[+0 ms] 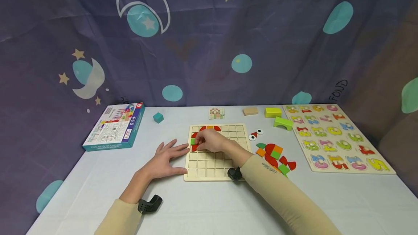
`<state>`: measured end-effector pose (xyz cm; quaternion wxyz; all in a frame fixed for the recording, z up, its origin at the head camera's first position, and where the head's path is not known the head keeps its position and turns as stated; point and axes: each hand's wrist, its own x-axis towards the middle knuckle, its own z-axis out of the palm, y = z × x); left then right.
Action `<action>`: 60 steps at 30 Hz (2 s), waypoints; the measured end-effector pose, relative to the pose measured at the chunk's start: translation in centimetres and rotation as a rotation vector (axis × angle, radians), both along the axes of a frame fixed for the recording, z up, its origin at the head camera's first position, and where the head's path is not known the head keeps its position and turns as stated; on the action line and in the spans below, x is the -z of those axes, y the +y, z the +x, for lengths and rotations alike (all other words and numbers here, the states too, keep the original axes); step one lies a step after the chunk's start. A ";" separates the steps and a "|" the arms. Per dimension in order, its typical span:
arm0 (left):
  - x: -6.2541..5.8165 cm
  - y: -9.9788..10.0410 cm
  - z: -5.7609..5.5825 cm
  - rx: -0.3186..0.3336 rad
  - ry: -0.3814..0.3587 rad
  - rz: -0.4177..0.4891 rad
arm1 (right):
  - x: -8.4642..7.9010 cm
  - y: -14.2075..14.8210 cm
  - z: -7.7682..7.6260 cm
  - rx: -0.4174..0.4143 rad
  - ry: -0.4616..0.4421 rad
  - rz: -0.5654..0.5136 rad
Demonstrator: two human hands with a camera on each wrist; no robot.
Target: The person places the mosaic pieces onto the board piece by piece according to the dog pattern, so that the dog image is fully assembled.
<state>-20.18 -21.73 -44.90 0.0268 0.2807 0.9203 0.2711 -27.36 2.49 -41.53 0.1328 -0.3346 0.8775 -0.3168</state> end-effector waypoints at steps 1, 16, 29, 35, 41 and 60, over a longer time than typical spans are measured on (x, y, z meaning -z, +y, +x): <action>0.0 0.0 0.0 -0.002 -0.002 -0.002 | 0.0 -0.1 0.0 -0.005 0.007 0.003; -0.1 0.0 0.0 0.002 -0.003 0.002 | -0.4 -0.1 -0.1 -0.033 0.025 0.002; -0.1 0.2 0.1 -0.019 -0.017 -0.015 | -2.8 6.2 -1.0 0.051 -0.017 -0.115; -0.1 0.2 0.2 -0.019 -0.008 -0.020 | -2.9 10.2 -1.4 0.104 -0.023 -0.120; -0.1 0.2 0.2 -0.016 -0.003 -0.023 | -2.3 13.5 -1.4 0.185 -0.020 -0.089; 0.2 0.1 0.1 0.008 0.055 0.007 | -0.8 18.3 -1.6 0.236 -0.039 0.019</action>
